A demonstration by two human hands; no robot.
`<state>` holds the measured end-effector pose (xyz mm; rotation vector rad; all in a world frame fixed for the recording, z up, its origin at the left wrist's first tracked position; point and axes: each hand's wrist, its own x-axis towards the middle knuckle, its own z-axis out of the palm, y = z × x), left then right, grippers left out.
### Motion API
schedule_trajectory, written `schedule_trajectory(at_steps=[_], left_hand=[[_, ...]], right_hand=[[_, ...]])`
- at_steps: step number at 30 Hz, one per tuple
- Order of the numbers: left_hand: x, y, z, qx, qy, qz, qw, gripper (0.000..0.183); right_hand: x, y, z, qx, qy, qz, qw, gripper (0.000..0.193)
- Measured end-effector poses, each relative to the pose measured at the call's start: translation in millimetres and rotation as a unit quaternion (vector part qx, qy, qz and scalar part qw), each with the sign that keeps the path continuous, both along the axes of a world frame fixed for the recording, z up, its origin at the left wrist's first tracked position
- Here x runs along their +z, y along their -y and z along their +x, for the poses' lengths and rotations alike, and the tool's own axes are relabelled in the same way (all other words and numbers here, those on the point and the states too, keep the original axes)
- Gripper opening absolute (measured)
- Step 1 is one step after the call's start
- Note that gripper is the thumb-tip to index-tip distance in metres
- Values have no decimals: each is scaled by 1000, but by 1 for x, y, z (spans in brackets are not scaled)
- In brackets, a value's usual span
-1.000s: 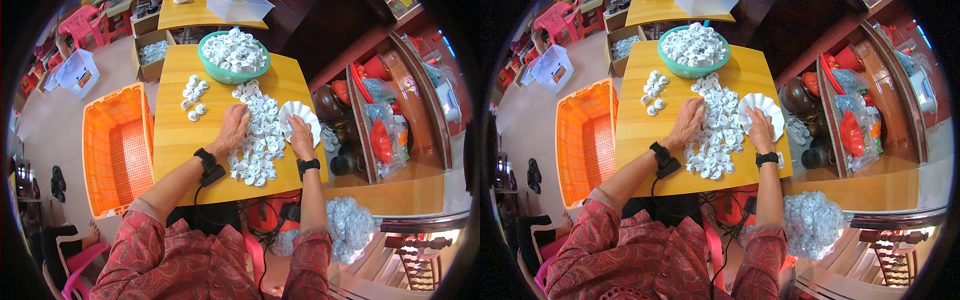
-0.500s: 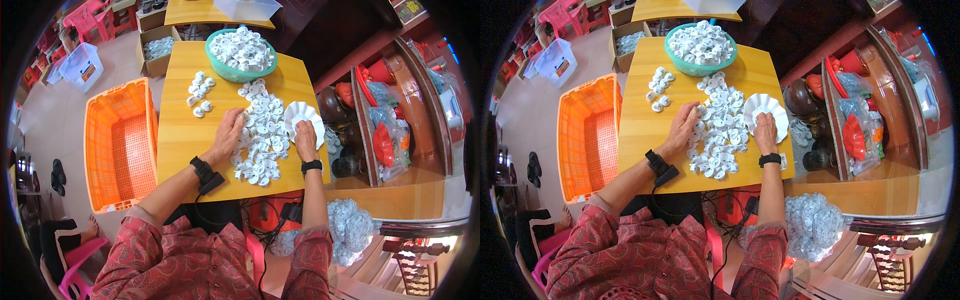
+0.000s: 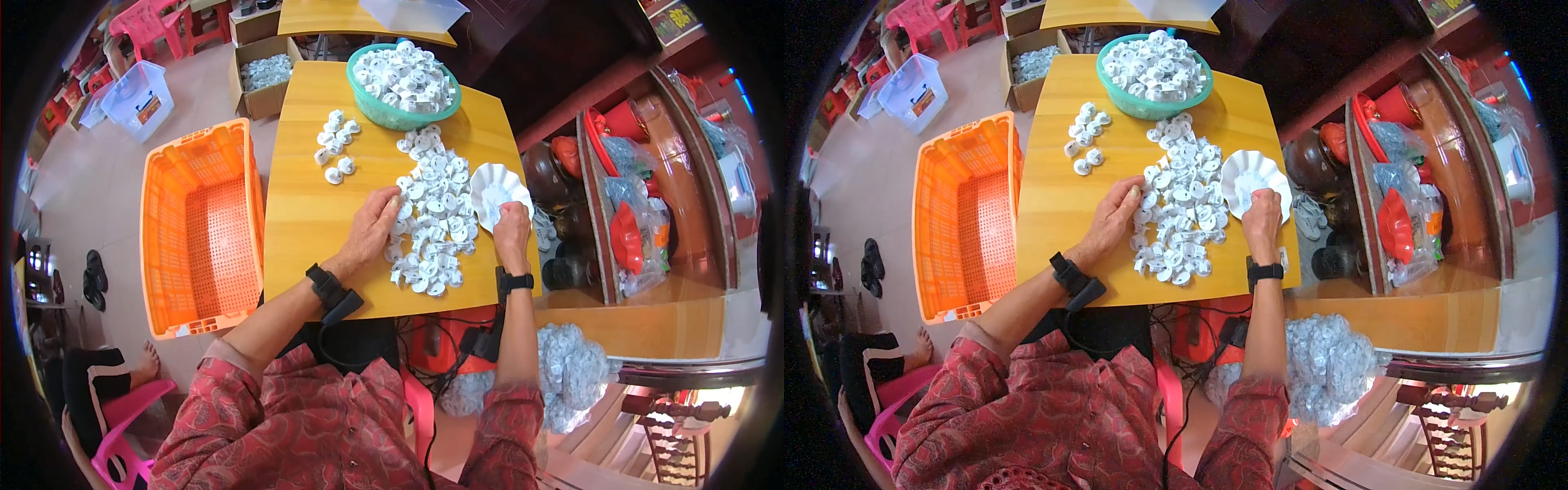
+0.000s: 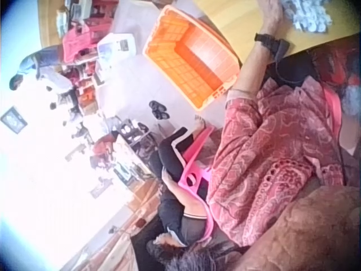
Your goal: The recorder is sorting and inspecting small white plastic components on a wooden table.
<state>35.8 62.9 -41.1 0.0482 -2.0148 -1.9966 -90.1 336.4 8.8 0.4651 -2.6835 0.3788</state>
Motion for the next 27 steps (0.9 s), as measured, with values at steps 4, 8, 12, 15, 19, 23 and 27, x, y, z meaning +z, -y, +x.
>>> schedule_trajectory(at_steps=[4,8,12,15,19,23,27], left_hand=[[11,-3,16,-7,19,58,998,40],[7,-7,30,11,23,106,994,37],[4,-9,46,22,15,100,995,35],[17,-11,63,26,47,117,992,34],[12,-10,80,52,38,76,995,32],[4,-12,90,50,42,115,991,31],[2,-12,96,51,33,95,994,30]], right_hand=[[16,-3,48,31,31,-48,998,8],[8,-6,92,57,95,-84,990,7],[5,-13,117,46,128,-89,987,6],[-1,-20,122,54,124,-91,987,6],[-5,-27,127,67,100,-116,986,10],[-6,-35,128,46,78,-114,989,10],[-13,-45,127,17,90,-130,987,10]])
